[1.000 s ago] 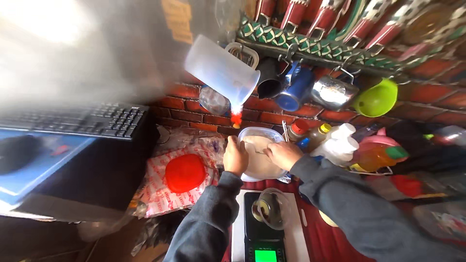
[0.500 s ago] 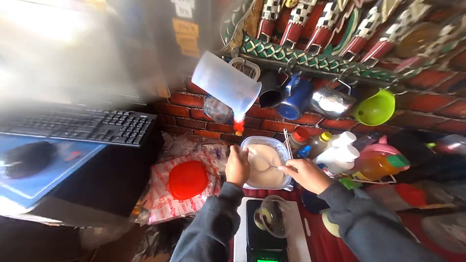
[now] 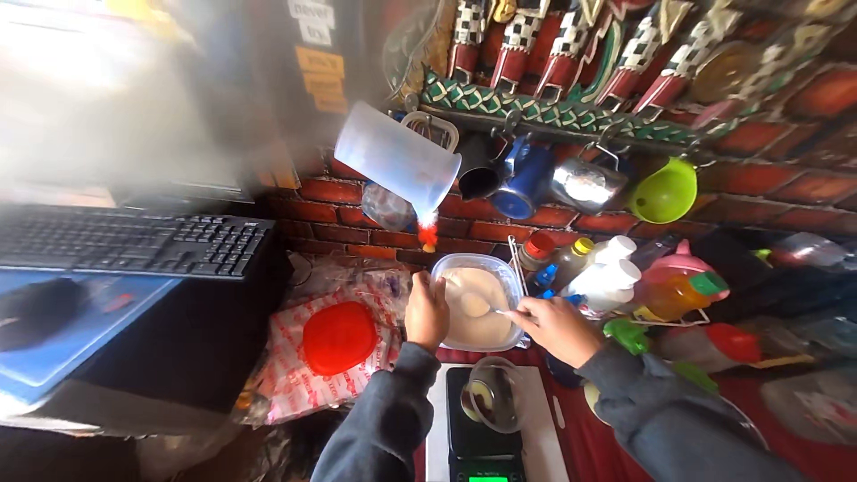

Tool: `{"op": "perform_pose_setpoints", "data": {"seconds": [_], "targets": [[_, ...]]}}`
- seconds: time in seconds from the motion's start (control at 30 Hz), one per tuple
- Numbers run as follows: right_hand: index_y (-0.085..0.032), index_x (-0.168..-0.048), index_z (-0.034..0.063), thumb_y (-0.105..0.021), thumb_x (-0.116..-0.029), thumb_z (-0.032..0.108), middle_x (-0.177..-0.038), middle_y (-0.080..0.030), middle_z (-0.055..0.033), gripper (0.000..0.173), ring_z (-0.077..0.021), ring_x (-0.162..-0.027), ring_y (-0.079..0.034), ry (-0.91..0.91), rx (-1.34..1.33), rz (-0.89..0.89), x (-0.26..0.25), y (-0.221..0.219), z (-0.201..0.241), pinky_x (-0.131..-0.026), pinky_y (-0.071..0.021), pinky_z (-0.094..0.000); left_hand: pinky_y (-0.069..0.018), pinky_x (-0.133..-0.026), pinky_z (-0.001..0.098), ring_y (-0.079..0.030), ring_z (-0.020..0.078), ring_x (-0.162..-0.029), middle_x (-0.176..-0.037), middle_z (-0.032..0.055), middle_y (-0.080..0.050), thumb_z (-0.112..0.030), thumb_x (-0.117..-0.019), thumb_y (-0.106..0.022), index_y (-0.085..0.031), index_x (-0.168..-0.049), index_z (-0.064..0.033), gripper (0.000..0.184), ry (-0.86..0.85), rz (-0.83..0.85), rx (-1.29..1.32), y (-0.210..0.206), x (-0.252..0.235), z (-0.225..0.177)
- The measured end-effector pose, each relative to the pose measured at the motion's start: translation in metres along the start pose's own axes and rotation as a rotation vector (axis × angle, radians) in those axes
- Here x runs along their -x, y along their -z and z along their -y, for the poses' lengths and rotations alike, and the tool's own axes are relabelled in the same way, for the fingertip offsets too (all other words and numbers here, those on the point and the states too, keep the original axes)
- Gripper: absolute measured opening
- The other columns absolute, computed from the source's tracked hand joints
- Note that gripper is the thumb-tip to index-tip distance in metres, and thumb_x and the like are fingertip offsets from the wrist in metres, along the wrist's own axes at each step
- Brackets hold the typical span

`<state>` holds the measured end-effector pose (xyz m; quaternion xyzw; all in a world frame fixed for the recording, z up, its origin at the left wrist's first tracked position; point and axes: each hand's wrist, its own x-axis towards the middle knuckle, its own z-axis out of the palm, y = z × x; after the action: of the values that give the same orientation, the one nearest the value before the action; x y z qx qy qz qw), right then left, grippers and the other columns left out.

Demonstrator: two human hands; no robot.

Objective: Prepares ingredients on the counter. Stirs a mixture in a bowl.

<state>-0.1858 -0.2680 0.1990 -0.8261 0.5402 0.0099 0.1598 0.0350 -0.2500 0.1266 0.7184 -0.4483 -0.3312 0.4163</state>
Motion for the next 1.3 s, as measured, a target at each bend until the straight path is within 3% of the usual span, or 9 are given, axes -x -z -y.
{"op": "perform_pose_setpoints", "data": {"seconds": [0.1,0.2,0.33,0.53,0.87,1.0,1.07,1.2,1.3], "targets": [[-0.069,-0.11,0.0022,-0.05,-0.1078,0.036,-0.098,-0.072,-0.0207,0.039,-0.0387,-0.099,-0.071,0.002,0.132,0.128,-0.01,-0.004,0.026,-0.088,-0.0553,-0.0559,-0.0537,-0.086,0.057,-0.067,0.0358,-0.094,-0.103,0.0196,-0.067,-0.035,-0.1086,-0.049,-0.05,-0.135,-0.0029,0.041,-0.004,0.001,-0.012,0.0,0.0,0.0],[-0.07,-0.108,0.0006,-0.052,-0.1068,0.035,-0.098,-0.072,-0.0211,0.039,-0.037,-0.099,-0.07,0.072,0.076,0.222,-0.018,-0.005,0.04,-0.089,-0.0536,-0.0544,-0.0537,-0.086,0.0578,-0.068,0.0363,-0.094,-0.103,0.0199,-0.067,-0.035,-0.1085,-0.049,-0.051,-0.135,-0.0032,0.042,0.002,0.0,0.004,0.001,0.0,0.001],[-0.072,-0.102,-0.0002,-0.057,-0.1051,0.037,-0.09,-0.071,-0.0173,0.04,-0.0302,-0.089,-0.07,0.056,-0.079,0.123,-0.013,0.003,0.027,-0.085,-0.0541,-0.0485,-0.0537,-0.086,0.0577,-0.067,0.0364,-0.096,-0.106,0.0205,-0.067,-0.038,-0.1085,-0.048,-0.051,-0.136,-0.0025,0.045,-0.019,0.004,0.031,0.0,-0.001,0.006],[-0.072,-0.088,0.0013,-0.064,-0.1016,0.036,-0.068,-0.062,-0.0099,0.038,-0.0218,-0.064,-0.06,0.068,-0.111,-0.027,-0.001,0.0,0.002,-0.066,-0.05,-0.0418,-0.0528,-0.089,0.0588,-0.067,0.0375,-0.099,-0.108,0.0219,-0.067,-0.039,-0.1081,-0.049,-0.05,-0.137,-0.0013,0.047,-0.016,0.021,0.067,0.0,-0.002,0.007],[-0.072,-0.08,0.0115,-0.062,-0.0948,0.041,-0.062,-0.06,0.0009,0.035,-0.0084,-0.056,-0.057,0.156,-0.199,-0.295,0.053,-0.008,-0.02,-0.054,-0.0499,-0.03,-0.0532,-0.087,0.0586,-0.067,0.0376,-0.097,-0.106,0.0218,-0.067,-0.018,-0.1053,-0.053,-0.047,-0.137,-0.0016,0.036,0.023,0.062,0.04,0.002,-0.006,0.003],[-0.073,-0.085,0.0094,-0.062,-0.0967,0.043,-0.065,-0.064,-0.0016,0.037,-0.0096,-0.056,-0.06,0.201,-0.242,-0.371,0.099,-0.038,-0.034,-0.051,-0.0517,-0.0295,-0.0527,-0.088,0.0605,-0.067,0.0393,-0.099,-0.109,0.0233,-0.067,-0.018,-0.1054,-0.052,-0.047,-0.138,-0.0019,0.036,0.043,0.063,0.035,0.002,-0.013,-0.002],[-0.074,-0.09,0.0081,-0.063,-0.0994,0.036,-0.077,-0.07,-0.0053,0.032,-0.0127,-0.065,-0.067,0.261,-0.178,-0.433,0.115,-0.06,-0.038,-0.059,-0.0582,-0.0285,-0.0526,-0.088,0.0615,-0.067,0.0402,-0.1,-0.11,0.0243,-0.066,-0.018,-0.1057,-0.052,-0.046,-0.139,-0.0018,0.037,0.041,0.072,0.036,0.002,-0.014,-0.003],[-0.071,-0.092,0.0071,-0.057,-0.1038,0.032,-0.079,-0.067,-0.0088,0.03,-0.0162,-0.066,-0.067,0.36,0.039,-0.691,0.105,-0.069,-0.034,-0.058,-0.0578,-0.0265,-0.053,-0.085,0.0633,-0.068,0.0423,-0.1,-0.11,0.0254,-0.067,-0.017,-0.1052,-0.052,-0.046,-0.138,-0.002,0.037,0.025,0.057,0.061,0.001,-0.011,-0.001],[-0.073,-0.091,0.0077,-0.059,-0.0999,0.029,-0.08,-0.071,-0.0092,0.027,-0.0246,-0.064,-0.07,0.288,0.216,-0.694,0.057,-0.038,-0.004,-0.05,-0.058,-0.041,-0.0533,-0.084,0.063,-0.068,0.0411,-0.098,-0.109,0.0244,-0.067,-0.019,-0.1057,-0.052,-0.047,-0.137,-0.0032,0.036,0.013,0.037,0.086,0.001,-0.009,0.002]]}}
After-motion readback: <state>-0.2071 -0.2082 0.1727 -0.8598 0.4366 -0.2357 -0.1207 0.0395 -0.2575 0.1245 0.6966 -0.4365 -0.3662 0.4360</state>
